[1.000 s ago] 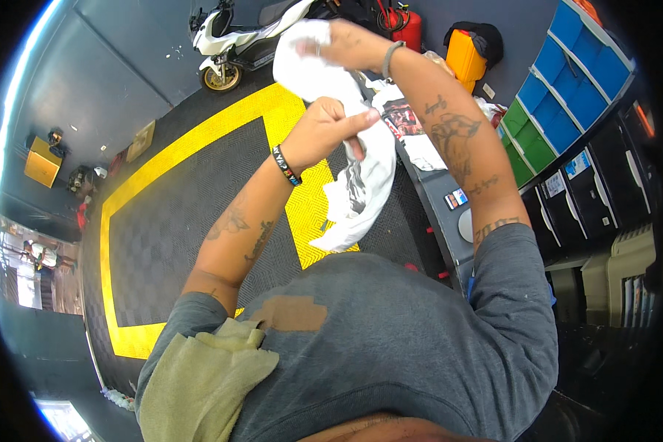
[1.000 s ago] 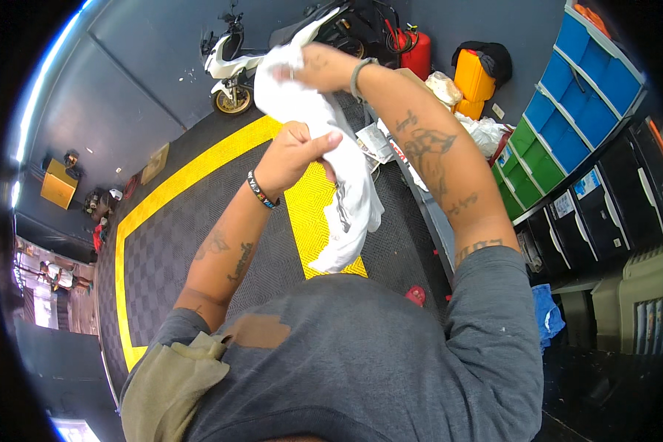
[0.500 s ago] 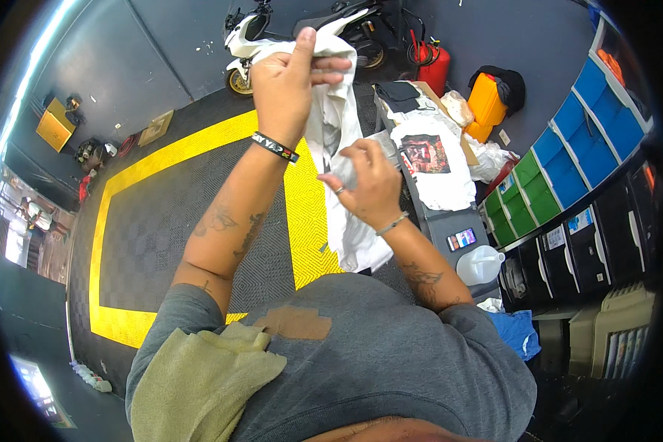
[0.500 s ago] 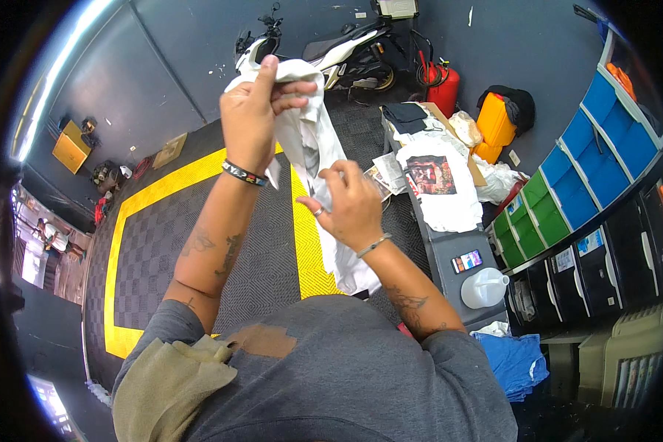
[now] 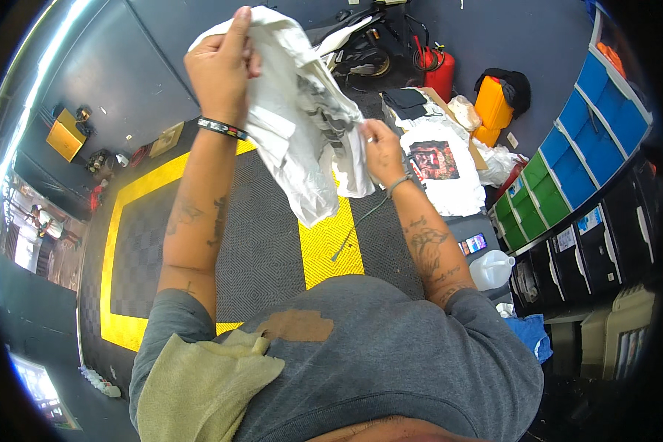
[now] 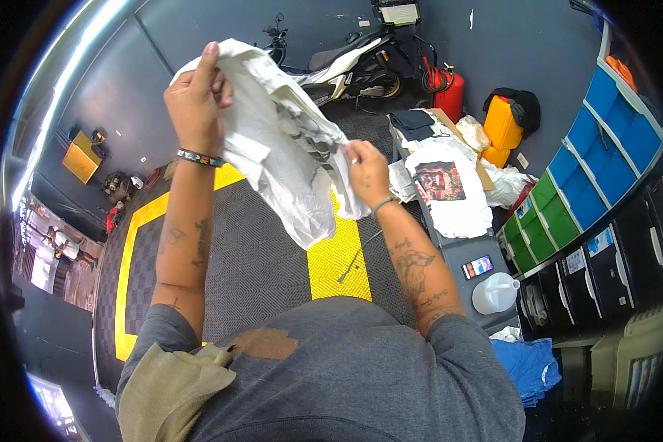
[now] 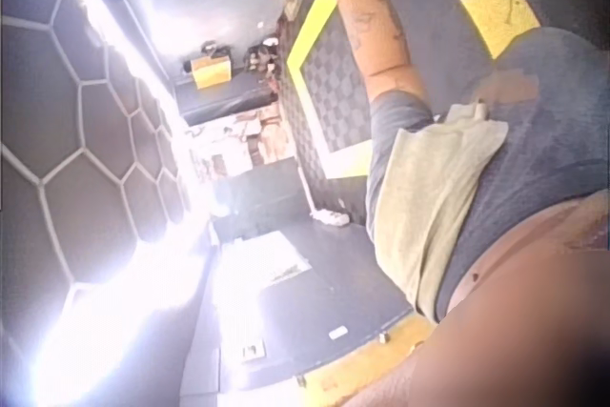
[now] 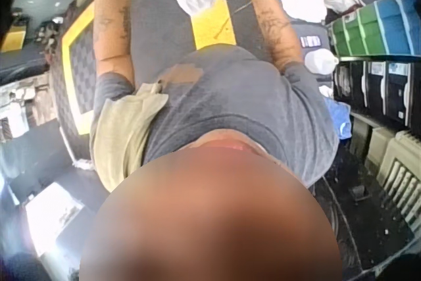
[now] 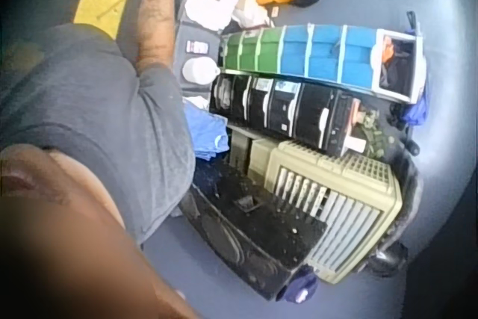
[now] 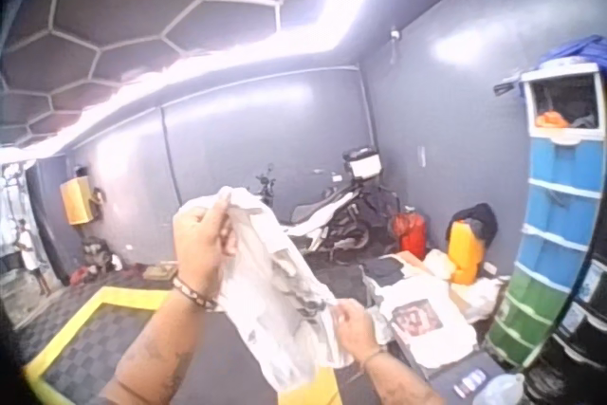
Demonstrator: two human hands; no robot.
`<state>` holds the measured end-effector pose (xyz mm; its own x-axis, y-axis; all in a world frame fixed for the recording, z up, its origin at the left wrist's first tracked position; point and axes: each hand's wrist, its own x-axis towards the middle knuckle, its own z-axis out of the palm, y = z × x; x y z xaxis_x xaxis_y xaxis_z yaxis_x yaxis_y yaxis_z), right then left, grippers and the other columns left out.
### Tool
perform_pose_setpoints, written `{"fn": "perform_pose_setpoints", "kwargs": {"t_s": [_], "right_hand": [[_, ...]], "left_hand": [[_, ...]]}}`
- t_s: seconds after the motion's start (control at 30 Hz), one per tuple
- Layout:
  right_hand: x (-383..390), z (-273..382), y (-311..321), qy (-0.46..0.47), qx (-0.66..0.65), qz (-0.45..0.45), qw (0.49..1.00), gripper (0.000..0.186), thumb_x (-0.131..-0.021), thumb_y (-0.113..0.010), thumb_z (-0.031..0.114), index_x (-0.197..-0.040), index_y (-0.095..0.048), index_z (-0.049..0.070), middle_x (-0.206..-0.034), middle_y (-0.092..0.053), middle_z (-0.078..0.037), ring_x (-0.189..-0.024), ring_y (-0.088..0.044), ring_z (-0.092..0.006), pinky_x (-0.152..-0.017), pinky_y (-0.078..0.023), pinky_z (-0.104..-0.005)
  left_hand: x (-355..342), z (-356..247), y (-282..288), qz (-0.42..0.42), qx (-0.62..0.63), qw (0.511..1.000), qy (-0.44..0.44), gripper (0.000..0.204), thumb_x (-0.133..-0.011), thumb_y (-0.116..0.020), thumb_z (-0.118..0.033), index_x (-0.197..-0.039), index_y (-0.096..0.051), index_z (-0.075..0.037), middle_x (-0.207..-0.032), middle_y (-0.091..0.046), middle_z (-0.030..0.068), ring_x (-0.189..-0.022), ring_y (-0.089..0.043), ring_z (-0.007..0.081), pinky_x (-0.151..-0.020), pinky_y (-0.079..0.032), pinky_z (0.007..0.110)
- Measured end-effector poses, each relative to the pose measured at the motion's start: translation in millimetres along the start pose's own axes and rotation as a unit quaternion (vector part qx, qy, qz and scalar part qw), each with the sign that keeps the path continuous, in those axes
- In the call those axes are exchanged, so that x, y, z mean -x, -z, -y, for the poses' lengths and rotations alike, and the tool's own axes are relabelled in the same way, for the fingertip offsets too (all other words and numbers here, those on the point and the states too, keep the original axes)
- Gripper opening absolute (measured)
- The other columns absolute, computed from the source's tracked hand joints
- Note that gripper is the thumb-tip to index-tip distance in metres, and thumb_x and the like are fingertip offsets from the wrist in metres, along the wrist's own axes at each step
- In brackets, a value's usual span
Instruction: The person picks up several white t-shirts and denim shorts from a workbench, unfolds each item to display the front and back, then folds them and places them back on the bench. The person handles the items one at a time, turning them over and smoothing them before folding.
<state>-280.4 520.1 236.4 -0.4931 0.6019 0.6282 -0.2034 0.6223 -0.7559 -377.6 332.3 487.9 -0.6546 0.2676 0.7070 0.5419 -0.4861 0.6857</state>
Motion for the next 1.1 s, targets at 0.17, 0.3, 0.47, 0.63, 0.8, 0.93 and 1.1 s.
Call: {"fn": "perform_pose_setpoints", "kwargs": {"t_s": [0.17,0.3,0.47,0.63,0.8,0.93,1.1], "right_hand": [[-53.4,4.4,42.0,0.041,-0.011,-0.077,0.996,0.026,-0.107,-0.059,0.026,-0.102,-0.067,0.002,-0.081,-0.063,-0.024,-0.069,-0.06,-0.0315,-0.07,-0.05,-0.0407],[-104.7,27.2,73.1,0.119,0.071,-0.124,0.983,0.025,-0.108,-0.056,0.028,-0.103,-0.063,0.005,-0.085,-0.065,-0.028,-0.085,-0.063,-0.0518,-0.069,-0.051,-0.0498],[-166.1,58.5,97.0,0.204,0.163,0.03,0.965,0.027,-0.107,-0.059,0.031,-0.105,-0.066,0.005,-0.088,-0.066,-0.025,-0.086,-0.064,-0.0493,-0.068,-0.05,-0.0486],[-200.9,96.6,113.2,0.243,0.206,0.167,0.933,0.044,-0.098,-0.072,0.048,-0.104,-0.073,0.004,-0.085,-0.07,-0.019,-0.077,-0.067,-0.0374,-0.074,-0.052,-0.0413],[-222.8,124.4,136.2,0.281,0.279,0.246,0.884,0.052,-0.092,-0.076,0.054,-0.108,-0.076,0.004,-0.091,-0.072,-0.016,-0.082,-0.067,-0.0283,-0.08,-0.052,-0.0379],[-245.8,140.6,149.9,0.229,0.292,0.279,0.885,0.033,-0.1,-0.067,0.03,-0.117,-0.075,0.003,-0.102,-0.076,-0.017,-0.092,-0.069,-0.0221,-0.089,-0.054,-0.036],[-265.0,144.3,162.1,0.113,0.223,0.232,0.94,0.024,-0.099,-0.071,0.025,-0.092,-0.074,0.002,-0.072,-0.067,-0.009,-0.073,-0.058,-0.0118,-0.068,-0.051,-0.034]], "left_hand": [[-36.3,16.7,63.2,-0.052,-0.01,0.997,0.059,0.027,-0.094,-0.082,-0.023,-0.088,-0.068,0.0,-0.065,-0.046,-0.0031,-0.053,-0.043,0.0073,-0.049,-0.035,0.024],[-43.5,30.4,100.3,-0.085,0.052,0.986,0.131,0.023,-0.095,-0.08,-0.022,-0.096,-0.069,-0.002,-0.062,-0.041,-0.0061,-0.051,-0.039,0.0075,-0.049,-0.03,0.024],[-49.0,43.1,123.2,-0.125,0.235,0.931,0.252,0.034,-0.095,-0.077,-0.017,-0.076,-0.05,-0.015,-0.056,-0.034,-0.0061,-0.047,-0.033,0.0085,-0.044,-0.026,0.025],[-55.3,59.1,138.4,-0.252,0.084,0.961,0.081,0.028,-0.09,-0.081,-0.013,-0.072,-0.06,-0.009,-0.067,-0.048,-0.0008,-0.057,-0.043,0.0116,-0.053,-0.035,0.026],[-65.7,59.9,151.5,-0.277,-0.358,0.83,-0.326,0.032,-0.092,-0.08,-0.022,-0.072,-0.072,0.002,-0.08,-0.069,0.0049,-0.074,-0.06,0.0141,-0.075,-0.049,0.029],[-78.1,40.3,164.1,-0.13,-0.283,0.925,-0.218,0.037,-0.096,-0.077,-0.028,-0.072,-0.071,-0.001,-0.074,-0.068,-0.0023,-0.075,-0.06,0.0094,-0.074,-0.048,0.026],[-91.9,5.4,183.4,0.051,-0.36,0.931,-0.036,0.036,-0.094,-0.081,-0.036,-0.078,-0.07,-0.005,-0.083,-0.072,-0.0024,-0.075,-0.062,0.0056,-0.073,-0.048,0.021]]}}
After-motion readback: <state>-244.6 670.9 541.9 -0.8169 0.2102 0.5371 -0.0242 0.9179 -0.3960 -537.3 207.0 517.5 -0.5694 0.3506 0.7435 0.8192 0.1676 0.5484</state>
